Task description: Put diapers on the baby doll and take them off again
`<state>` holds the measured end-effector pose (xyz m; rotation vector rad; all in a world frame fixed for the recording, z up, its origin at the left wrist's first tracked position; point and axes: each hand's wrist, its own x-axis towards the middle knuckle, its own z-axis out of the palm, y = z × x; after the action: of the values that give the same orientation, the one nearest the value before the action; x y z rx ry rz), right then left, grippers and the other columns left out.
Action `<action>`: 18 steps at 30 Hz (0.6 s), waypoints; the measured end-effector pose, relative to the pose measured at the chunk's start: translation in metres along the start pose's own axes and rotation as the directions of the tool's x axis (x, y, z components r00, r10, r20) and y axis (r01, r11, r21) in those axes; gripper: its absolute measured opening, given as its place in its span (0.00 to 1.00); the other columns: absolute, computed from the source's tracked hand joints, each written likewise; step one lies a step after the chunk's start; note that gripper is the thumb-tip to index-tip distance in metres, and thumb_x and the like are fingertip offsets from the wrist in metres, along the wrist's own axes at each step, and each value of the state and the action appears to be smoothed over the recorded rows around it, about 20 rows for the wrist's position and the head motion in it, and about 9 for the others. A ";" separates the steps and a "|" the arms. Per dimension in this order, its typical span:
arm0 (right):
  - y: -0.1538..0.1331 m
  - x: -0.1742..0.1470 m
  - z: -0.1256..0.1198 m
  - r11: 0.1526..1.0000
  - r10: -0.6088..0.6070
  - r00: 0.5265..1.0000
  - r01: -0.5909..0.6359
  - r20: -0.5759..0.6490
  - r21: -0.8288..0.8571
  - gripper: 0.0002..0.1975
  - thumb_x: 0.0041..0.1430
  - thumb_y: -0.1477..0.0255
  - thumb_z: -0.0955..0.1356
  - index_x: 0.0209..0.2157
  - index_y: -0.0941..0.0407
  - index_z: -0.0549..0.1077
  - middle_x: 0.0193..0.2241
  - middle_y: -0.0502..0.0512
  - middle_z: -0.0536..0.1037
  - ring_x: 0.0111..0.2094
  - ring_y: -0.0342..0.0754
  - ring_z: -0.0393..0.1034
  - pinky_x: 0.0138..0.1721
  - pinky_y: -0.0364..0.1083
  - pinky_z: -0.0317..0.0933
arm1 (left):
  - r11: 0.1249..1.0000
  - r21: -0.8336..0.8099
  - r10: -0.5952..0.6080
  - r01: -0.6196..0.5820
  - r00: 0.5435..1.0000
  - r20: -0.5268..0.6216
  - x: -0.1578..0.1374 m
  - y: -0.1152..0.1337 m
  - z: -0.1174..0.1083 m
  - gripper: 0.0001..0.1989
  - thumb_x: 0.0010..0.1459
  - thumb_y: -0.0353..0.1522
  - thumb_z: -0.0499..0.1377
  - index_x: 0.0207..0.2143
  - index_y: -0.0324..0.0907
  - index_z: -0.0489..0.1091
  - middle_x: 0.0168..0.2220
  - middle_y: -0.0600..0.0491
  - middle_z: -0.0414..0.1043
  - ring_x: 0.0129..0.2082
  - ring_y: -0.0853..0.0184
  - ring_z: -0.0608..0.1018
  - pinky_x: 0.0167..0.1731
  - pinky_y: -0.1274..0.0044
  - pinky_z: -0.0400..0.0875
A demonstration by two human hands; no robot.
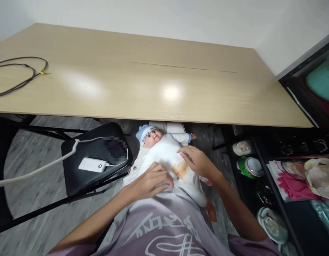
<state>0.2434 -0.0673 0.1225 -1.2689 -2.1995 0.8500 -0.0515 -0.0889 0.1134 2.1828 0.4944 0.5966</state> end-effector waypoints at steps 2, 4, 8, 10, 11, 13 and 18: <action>0.001 -0.033 -0.020 0.982 0.184 0.983 -0.185 0.013 0.039 0.18 0.83 0.60 0.60 0.52 0.52 0.79 0.49 0.57 0.85 0.49 0.55 0.81 0.52 0.52 0.71 | 0.999 0.006 -0.031 0.031 0.997 0.072 -0.021 0.010 -0.001 0.11 0.82 0.36 0.55 0.49 0.44 0.76 0.44 0.51 0.83 0.45 0.62 0.76 0.52 0.71 0.63; 0.003 -0.072 -0.040 0.901 0.422 0.904 -0.426 0.066 0.083 0.23 0.84 0.56 0.57 0.54 0.51 0.80 0.39 0.54 0.85 0.34 0.51 0.79 0.36 0.48 0.68 | 0.998 0.001 -0.067 0.067 0.990 0.126 -0.033 0.014 -0.005 0.10 0.81 0.34 0.55 0.49 0.44 0.76 0.43 0.52 0.82 0.44 0.63 0.75 0.51 0.71 0.63; 0.009 -0.117 -0.053 0.819 0.542 0.803 -0.570 0.248 0.058 0.28 0.81 0.52 0.59 0.43 0.52 0.84 0.25 0.51 0.78 0.28 0.51 0.73 0.33 0.48 0.61 | 0.998 -0.012 -0.056 0.058 0.990 0.131 -0.011 0.011 -0.021 0.08 0.78 0.38 0.60 0.48 0.45 0.77 0.43 0.51 0.80 0.45 0.61 0.75 0.52 0.70 0.64; 0.012 -0.113 -0.044 0.842 0.513 0.814 -0.538 0.271 0.023 0.28 0.80 0.52 0.60 0.36 0.52 0.82 0.31 0.54 0.81 0.33 0.52 0.75 0.36 0.48 0.62 | 1.000 -0.002 -0.030 0.030 0.993 0.113 0.027 0.004 -0.024 0.12 0.78 0.42 0.60 0.51 0.45 0.77 0.48 0.49 0.80 0.48 0.60 0.76 0.56 0.70 0.66; 0.014 -0.107 -0.038 0.858 0.500 0.834 -0.514 0.235 0.000 0.27 0.80 0.53 0.61 0.35 0.53 0.81 0.33 0.56 0.82 0.35 0.52 0.75 0.38 0.48 0.62 | 0.999 0.023 -0.027 0.024 0.992 0.124 0.052 -0.001 -0.022 0.15 0.78 0.44 0.60 0.55 0.45 0.76 0.52 0.48 0.80 0.52 0.59 0.76 0.59 0.69 0.66; 0.016 -0.091 -0.026 0.878 0.477 0.869 -0.476 0.129 -0.044 0.23 0.77 0.53 0.64 0.34 0.54 0.78 0.36 0.57 0.81 0.37 0.53 0.73 0.39 0.49 0.61 | 0.986 0.169 -0.047 0.011 0.977 0.206 0.108 -0.011 -0.009 0.24 0.75 0.47 0.64 0.63 0.42 0.73 0.63 0.43 0.77 0.61 0.54 0.75 0.65 0.66 0.65; 0.020 -0.081 -0.022 0.841 0.536 0.833 -0.540 0.136 -0.010 0.14 0.71 0.57 0.69 0.42 0.53 0.79 0.39 0.55 0.83 0.39 0.52 0.75 0.40 0.48 0.62 | 0.818 0.565 -0.466 0.103 0.695 0.548 0.207 -0.036 0.040 0.26 0.56 0.45 0.79 0.48 0.36 0.82 0.52 0.38 0.85 0.58 0.45 0.82 0.61 0.62 0.71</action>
<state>0.3073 -0.1252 0.1172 -1.9138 -1.9258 1.1995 0.1338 0.0178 0.1149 2.5109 0.6259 -0.5820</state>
